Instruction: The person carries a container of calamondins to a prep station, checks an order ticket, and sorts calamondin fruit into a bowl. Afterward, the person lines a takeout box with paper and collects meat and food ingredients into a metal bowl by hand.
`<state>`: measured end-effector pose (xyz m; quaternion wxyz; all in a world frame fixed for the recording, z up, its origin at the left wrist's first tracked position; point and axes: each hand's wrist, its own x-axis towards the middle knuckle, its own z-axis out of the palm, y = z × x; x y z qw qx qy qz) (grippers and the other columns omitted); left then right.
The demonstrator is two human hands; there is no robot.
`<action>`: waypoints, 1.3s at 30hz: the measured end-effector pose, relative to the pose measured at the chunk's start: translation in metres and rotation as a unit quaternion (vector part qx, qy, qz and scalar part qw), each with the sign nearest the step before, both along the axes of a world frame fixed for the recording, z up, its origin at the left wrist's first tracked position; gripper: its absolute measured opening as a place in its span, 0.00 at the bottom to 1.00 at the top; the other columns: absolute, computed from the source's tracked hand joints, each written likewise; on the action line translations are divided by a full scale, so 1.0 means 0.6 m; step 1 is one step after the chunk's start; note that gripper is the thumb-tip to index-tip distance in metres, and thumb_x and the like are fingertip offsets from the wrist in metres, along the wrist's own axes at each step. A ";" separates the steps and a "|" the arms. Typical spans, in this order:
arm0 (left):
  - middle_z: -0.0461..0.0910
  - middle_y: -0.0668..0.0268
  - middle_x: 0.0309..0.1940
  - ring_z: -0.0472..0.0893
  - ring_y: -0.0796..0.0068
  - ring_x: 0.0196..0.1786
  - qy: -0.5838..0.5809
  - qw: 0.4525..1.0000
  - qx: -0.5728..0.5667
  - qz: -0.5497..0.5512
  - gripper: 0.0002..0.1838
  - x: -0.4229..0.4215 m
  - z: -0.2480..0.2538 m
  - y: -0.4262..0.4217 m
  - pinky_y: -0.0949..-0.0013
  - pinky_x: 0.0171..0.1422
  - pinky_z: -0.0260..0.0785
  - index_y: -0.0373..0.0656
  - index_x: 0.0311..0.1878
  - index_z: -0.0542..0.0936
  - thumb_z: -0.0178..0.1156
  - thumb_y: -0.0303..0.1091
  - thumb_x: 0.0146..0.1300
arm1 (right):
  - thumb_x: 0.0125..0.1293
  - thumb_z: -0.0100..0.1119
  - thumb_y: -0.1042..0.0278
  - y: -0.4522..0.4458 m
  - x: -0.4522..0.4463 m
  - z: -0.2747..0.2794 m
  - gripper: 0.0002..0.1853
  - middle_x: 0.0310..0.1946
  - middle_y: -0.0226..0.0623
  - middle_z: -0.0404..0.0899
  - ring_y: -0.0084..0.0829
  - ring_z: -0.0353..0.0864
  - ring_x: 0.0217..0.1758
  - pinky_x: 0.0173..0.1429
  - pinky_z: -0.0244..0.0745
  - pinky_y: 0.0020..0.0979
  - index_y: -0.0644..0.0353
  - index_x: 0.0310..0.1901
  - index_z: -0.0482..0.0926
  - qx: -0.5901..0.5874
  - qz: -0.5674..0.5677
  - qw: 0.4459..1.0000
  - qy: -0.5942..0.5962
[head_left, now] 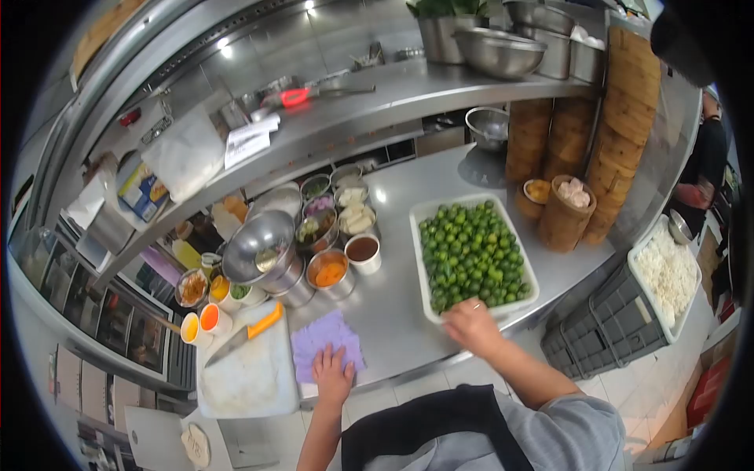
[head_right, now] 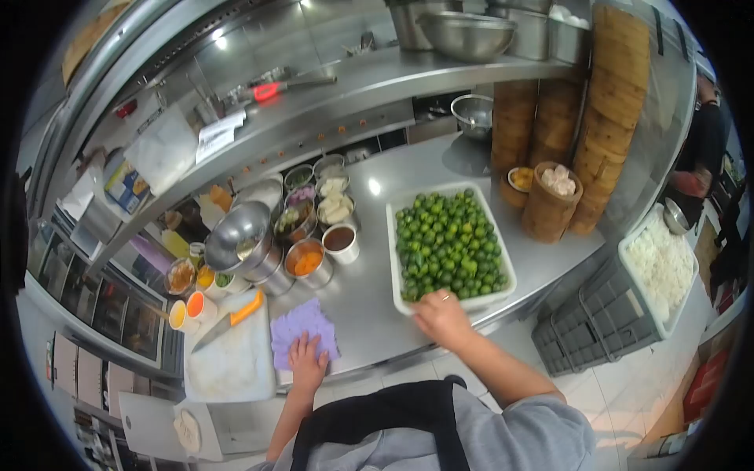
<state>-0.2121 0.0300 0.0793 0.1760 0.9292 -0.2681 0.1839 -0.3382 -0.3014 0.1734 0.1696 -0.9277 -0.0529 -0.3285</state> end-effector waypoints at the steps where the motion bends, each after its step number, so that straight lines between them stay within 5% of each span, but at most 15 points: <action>1: 0.69 0.56 0.60 0.63 0.48 0.64 0.020 1.000 0.003 0.008 0.21 0.000 -0.003 0.002 0.46 0.67 0.54 0.50 0.52 0.77 0.64 0.38 0.53 | 0.49 0.66 0.68 0.000 0.001 0.012 0.11 0.33 0.35 0.76 0.39 0.74 0.40 0.43 0.72 0.38 0.56 0.36 0.81 -0.008 0.018 1.000 0.009; 5: 0.73 0.58 0.55 0.66 0.50 0.62 0.054 0.998 0.004 0.024 0.19 -0.012 0.025 -0.042 0.48 0.66 0.55 0.48 0.50 0.78 0.64 0.37 0.52 | 0.51 0.64 0.67 -0.019 0.021 0.012 0.08 0.28 0.36 0.75 0.39 0.75 0.36 0.39 0.74 0.39 0.57 0.33 0.81 -0.020 0.079 0.996 0.029; 6: 0.75 0.57 0.50 0.70 0.49 0.57 0.067 0.994 -0.071 -0.058 0.17 -0.015 0.033 -0.062 0.51 0.64 0.59 0.45 0.47 0.79 0.64 0.36 0.53 | 0.49 0.62 0.68 -0.015 0.026 0.017 0.07 0.26 0.37 0.74 0.40 0.76 0.35 0.39 0.74 0.38 0.60 0.30 0.81 -0.044 0.083 0.995 0.016; 8: 0.76 0.57 0.48 0.73 0.55 0.54 0.247 0.950 -0.141 -0.132 0.17 -0.041 0.052 -0.122 0.58 0.61 0.65 0.42 0.51 0.75 0.61 0.34 0.59 | 0.48 0.61 0.69 -0.008 0.044 0.017 0.07 0.26 0.38 0.74 0.40 0.77 0.34 0.39 0.75 0.37 0.61 0.29 0.80 -0.082 0.084 0.993 0.033; 10: 0.76 0.60 0.48 0.74 0.65 0.54 0.526 0.755 -0.335 -0.201 0.18 -0.070 0.063 -0.177 0.64 0.58 0.68 0.40 0.56 0.69 0.57 0.32 0.65 | 0.44 0.57 0.71 0.011 0.064 0.020 0.06 0.26 0.41 0.76 0.40 0.79 0.34 0.39 0.76 0.36 0.62 0.25 0.78 -0.120 0.090 0.987 0.057; 11: 0.76 0.60 0.48 0.74 0.65 0.54 0.527 0.757 -0.331 -0.201 0.18 -0.077 0.067 -0.197 0.64 0.58 0.68 0.40 0.56 0.69 0.57 0.32 0.65 | 0.44 0.57 0.71 0.021 0.082 0.014 0.06 0.26 0.41 0.76 0.40 0.79 0.34 0.39 0.76 0.36 0.62 0.25 0.78 -0.116 0.088 0.988 0.056; 13: 0.75 0.64 0.49 0.75 0.71 0.53 0.644 0.631 -0.367 -0.227 0.20 -0.088 0.075 -0.225 0.67 0.58 0.69 0.41 0.60 0.64 0.54 0.31 0.67 | 0.46 0.57 0.71 0.043 0.122 -0.002 0.06 0.28 0.44 0.78 0.42 0.80 0.36 0.41 0.77 0.36 0.63 0.26 0.79 -0.129 0.088 0.984 0.087; 16: 0.75 0.64 0.49 0.77 0.69 0.50 0.636 0.566 -0.474 -0.224 0.21 -0.104 0.097 -0.240 0.64 0.56 0.71 0.43 0.61 0.64 0.55 0.31 0.67 | 0.44 0.58 0.71 0.090 0.152 0.027 0.07 0.29 0.45 0.78 0.41 0.81 0.35 0.41 0.78 0.36 0.62 0.26 0.81 -0.135 0.057 0.980 0.137; 22: 0.76 0.66 0.46 0.78 0.70 0.46 0.556 0.537 -0.622 -0.122 0.15 -0.068 0.113 -0.237 0.62 0.49 0.76 0.46 0.53 0.68 0.58 0.33 0.66 | 0.48 0.57 0.73 0.146 0.199 0.077 0.10 0.34 0.54 0.82 0.46 0.84 0.37 0.41 0.80 0.41 0.67 0.32 0.83 -0.116 0.097 0.949 0.275; 30: 0.76 0.66 0.43 0.79 0.74 0.40 0.540 0.559 -0.626 -0.059 0.14 -0.054 0.100 -0.235 0.67 0.41 0.76 0.46 0.51 0.69 0.59 0.32 0.65 | 0.52 0.54 0.75 0.188 0.205 0.099 0.11 0.35 0.53 0.82 0.48 0.83 0.40 0.43 0.80 0.42 0.67 0.35 0.83 -0.016 0.053 0.953 0.296; 32: 0.75 0.64 0.41 0.78 0.74 0.39 0.510 0.622 -0.590 -0.076 0.15 -0.056 0.106 -0.226 0.66 0.41 0.76 0.45 0.50 0.65 0.58 0.32 0.65 | 0.53 0.53 0.74 0.186 0.228 0.077 0.11 0.35 0.53 0.82 0.48 0.83 0.40 0.43 0.79 0.42 0.67 0.35 0.83 0.008 0.042 0.952 0.303; 35: 0.74 0.63 0.40 0.77 0.73 0.38 0.526 0.595 -0.607 -0.044 0.16 -0.029 0.065 -0.216 0.65 0.40 0.75 0.44 0.48 0.62 0.58 0.32 0.65 | 0.53 0.53 0.74 0.186 0.250 0.051 0.10 0.33 0.54 0.82 0.48 0.84 0.39 0.43 0.79 0.43 0.68 0.33 0.83 0.043 0.052 0.955 0.289; 39: 0.72 0.63 0.41 0.76 0.72 0.39 0.495 0.611 -0.618 0.004 0.19 -0.029 0.078 -0.193 0.67 0.39 0.72 0.45 0.47 0.60 0.61 0.34 0.63 | 0.51 0.56 0.75 0.211 0.247 0.055 0.13 0.38 0.48 0.82 0.45 0.82 0.45 0.50 0.75 0.39 0.58 0.40 0.83 0.074 0.032 0.932 0.352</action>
